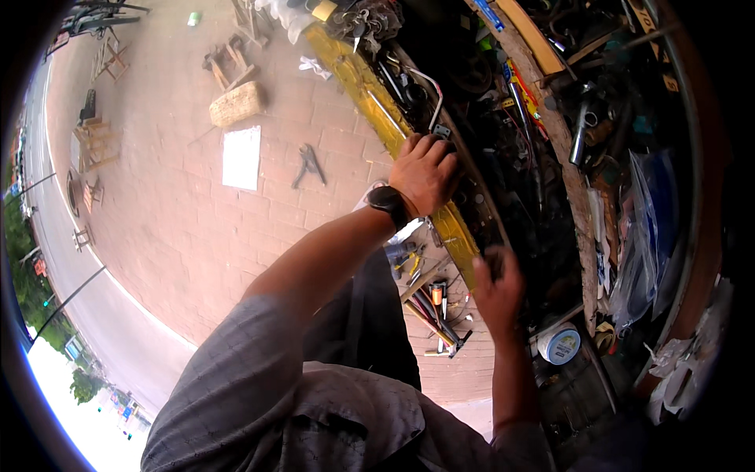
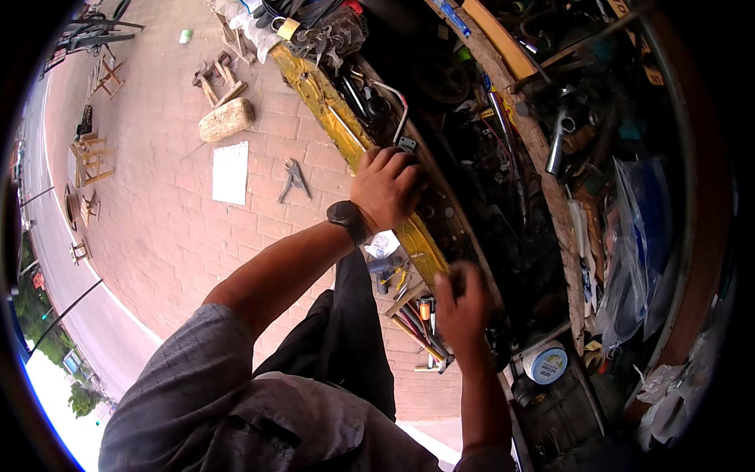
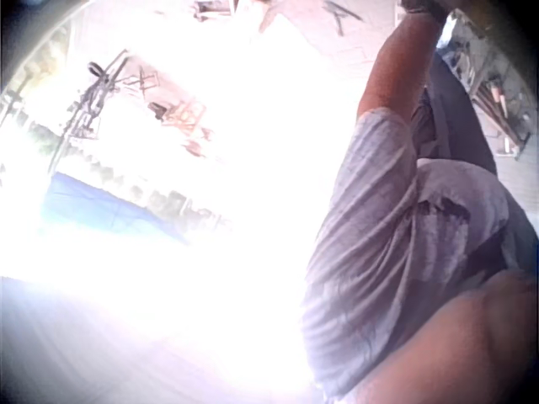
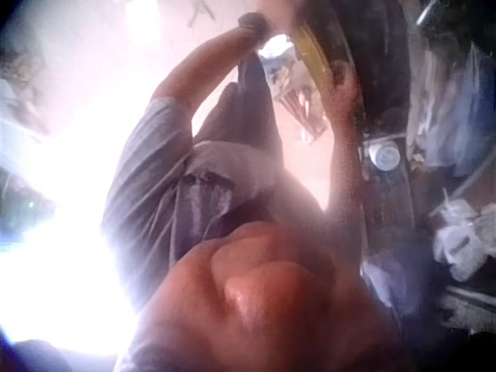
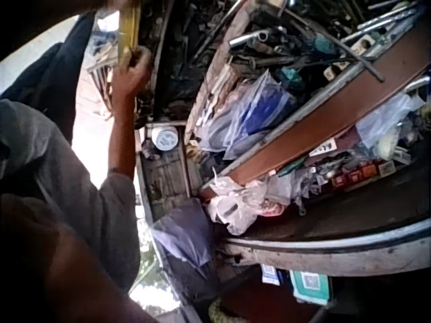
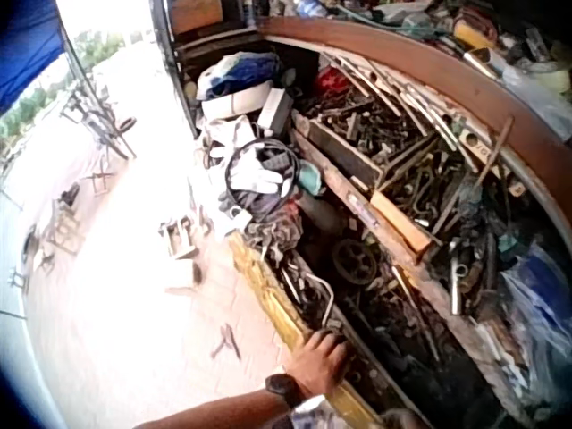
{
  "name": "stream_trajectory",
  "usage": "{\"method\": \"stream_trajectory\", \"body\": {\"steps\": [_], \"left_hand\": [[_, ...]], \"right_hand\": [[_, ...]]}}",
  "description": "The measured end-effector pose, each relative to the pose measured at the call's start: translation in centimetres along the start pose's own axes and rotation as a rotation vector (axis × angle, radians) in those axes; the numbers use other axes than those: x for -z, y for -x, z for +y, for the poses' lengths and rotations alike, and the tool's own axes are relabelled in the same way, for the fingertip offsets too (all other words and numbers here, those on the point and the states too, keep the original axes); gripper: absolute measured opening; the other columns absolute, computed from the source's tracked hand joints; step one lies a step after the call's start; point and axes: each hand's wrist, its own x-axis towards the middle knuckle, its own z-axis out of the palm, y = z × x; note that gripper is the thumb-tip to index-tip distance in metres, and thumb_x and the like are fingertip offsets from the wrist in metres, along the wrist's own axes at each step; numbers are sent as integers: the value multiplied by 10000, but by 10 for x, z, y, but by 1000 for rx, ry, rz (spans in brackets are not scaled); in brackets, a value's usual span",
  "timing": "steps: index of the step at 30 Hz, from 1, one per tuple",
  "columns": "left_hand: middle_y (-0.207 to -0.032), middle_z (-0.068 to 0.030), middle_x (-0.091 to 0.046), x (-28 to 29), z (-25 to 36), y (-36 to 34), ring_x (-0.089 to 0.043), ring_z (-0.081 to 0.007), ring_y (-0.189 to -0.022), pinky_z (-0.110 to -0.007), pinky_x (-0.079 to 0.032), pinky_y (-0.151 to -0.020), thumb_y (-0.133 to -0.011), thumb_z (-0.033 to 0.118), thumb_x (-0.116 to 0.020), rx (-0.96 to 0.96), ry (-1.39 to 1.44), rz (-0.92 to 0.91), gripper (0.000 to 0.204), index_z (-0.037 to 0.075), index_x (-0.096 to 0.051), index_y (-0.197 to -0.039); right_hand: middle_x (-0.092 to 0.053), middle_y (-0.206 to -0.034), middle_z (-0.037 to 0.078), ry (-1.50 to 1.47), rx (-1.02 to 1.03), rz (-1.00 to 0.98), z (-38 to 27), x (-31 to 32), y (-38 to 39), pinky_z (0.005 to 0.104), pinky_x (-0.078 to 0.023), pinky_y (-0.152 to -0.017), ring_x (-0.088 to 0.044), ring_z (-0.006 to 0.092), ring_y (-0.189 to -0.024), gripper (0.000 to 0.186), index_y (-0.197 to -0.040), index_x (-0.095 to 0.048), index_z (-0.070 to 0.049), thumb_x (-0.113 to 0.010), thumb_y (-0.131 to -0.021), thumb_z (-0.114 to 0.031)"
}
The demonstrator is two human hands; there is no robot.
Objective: The person uses a cordless drill to remove and install screws on a vehicle's undercarriage. They handle a small plastic bag containing screws and repeatedly position the drill to fasten components.
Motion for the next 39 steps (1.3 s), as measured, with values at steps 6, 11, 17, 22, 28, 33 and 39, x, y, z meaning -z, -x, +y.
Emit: {"method": "stream_trajectory", "body": {"steps": [6,11,17,22,28,33,39], "left_hand": [[-1154,-113,-622,1,-5,0,-559,-328,-1177,-485,-384,-1078,-810,309,-717,9,9,-48,378,85,-658,-1109],[-1142,-117,-625,1,-7,-1,-561,-330,-1171,-490,-399,-1077,-810,274,-694,49,70,-77,330,75,-658,-1071],[-1120,-109,-624,-1,-10,1,-567,-318,-1155,-490,-404,-1079,-808,250,-671,59,109,-59,313,80,-664,-1072],[-1147,-89,-632,0,-10,2,-574,-302,-1166,-476,-406,-1070,-805,265,-712,73,111,-100,345,109,-668,-1109],[-1141,-89,-634,0,-10,2,-576,-303,-1164,-478,-416,-1058,-813,264,-716,69,98,-86,319,104,-665,-1084],[-1137,-94,-638,-1,-10,1,-584,-310,-1156,-486,-427,-1044,-809,263,-723,64,85,-61,307,97,-670,-1062],[-1132,-107,-633,2,-6,-1,-570,-326,-1169,-489,-400,-1078,-771,278,-734,69,61,-88,358,74,-676,-1059]], "right_hand": [[-717,-919,215,43,346,-97,-116,-75,-220,444,-557,-733,-705,416,-834,183,-1047,-674,-9,-724,-909,-118],[-735,-880,207,367,334,-221,-140,-121,-294,420,-568,-771,-725,379,-827,167,-1000,-731,3,-735,-873,-104],[-715,-880,245,603,308,-309,-134,-145,-311,471,-566,-803,-707,435,-884,163,-902,-733,13,-761,-812,-120],[-708,-880,262,601,324,-357,-136,-152,-315,490,-563,-805,-703,445,-902,133,-865,-722,26,-713,-773,-70],[-701,-873,305,529,235,-527,-149,-144,-326,481,-565,-777,-705,475,-870,168,-841,-738,54,-635,-756,-48],[-649,-728,26,100,-27,-597,-151,-106,-312,309,-452,-564,-583,128,-614,145,-905,-715,35,-656,-845,-83],[-569,-728,-23,-441,-195,-588,-130,-32,-226,221,-384,-527,-481,46,-580,182,-1020,-666,20,-612,-876,-77]]}}
